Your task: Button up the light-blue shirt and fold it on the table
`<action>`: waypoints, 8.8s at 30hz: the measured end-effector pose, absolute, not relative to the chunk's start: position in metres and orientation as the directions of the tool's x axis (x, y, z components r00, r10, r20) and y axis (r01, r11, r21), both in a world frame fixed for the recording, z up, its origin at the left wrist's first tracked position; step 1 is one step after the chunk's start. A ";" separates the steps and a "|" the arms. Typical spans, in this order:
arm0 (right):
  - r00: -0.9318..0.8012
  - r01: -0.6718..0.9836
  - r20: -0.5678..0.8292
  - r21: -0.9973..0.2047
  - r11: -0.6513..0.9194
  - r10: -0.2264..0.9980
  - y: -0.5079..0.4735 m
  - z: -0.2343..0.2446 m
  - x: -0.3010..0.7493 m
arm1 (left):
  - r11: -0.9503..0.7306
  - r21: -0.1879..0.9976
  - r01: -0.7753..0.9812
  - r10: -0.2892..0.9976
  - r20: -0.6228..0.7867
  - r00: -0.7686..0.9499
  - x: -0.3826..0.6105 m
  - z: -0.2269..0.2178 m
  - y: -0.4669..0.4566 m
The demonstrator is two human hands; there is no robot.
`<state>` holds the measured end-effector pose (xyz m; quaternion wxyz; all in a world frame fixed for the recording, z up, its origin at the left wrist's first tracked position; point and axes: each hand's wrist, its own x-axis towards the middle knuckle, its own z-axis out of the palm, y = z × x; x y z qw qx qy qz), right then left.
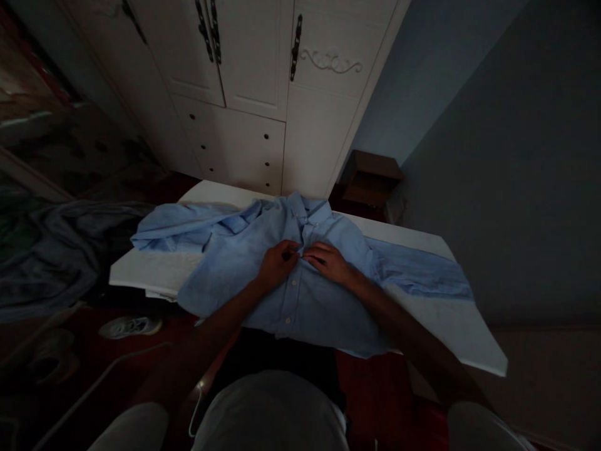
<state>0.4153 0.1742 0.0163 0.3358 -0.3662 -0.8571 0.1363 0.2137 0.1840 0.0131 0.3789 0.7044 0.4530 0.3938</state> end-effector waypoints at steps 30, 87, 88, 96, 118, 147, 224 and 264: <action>0.045 -0.001 -0.339 -0.941 -0.339 0.940 0.150 0.036 0.377 | -0.522 0.750 0.405 0.844 0.388 0.370 0.215 0.011 0.180; -0.053 0.963 0.363 -0.228 0.144 0.930 0.125 -0.008 0.446 | -0.380 0.299 0.875 0.914 0.263 0.307 0.191 0.015 0.184; -0.066 0.969 0.346 -0.202 0.143 0.936 0.124 -0.009 0.450 | -0.362 0.282 0.888 0.922 0.247 0.298 0.187 0.013 0.183; -0.123 0.977 0.317 -0.128 0.171 0.940 0.122 -0.006 0.456 | -0.315 0.181 0.932 0.936 0.224 0.272 0.173 0.014 0.179; -0.572 0.723 0.259 -0.289 0.627 0.779 0.242 0.025 0.420 | -0.594 0.565 0.573 0.727 0.072 0.683 0.214 0.028 0.296; -0.475 0.659 0.544 -0.301 0.689 0.692 0.239 0.008 0.429 | -0.687 0.630 0.362 0.673 0.362 0.645 0.223 0.027 0.286; -0.445 0.654 0.605 -0.285 0.701 0.661 0.243 -0.004 0.433 | -0.628 0.657 0.417 0.679 0.200 0.707 0.233 0.025 0.279; -0.418 0.529 0.539 -0.510 0.678 0.731 0.248 0.005 0.428 | -0.504 0.735 0.453 0.770 0.147 0.621 0.236 0.013 0.283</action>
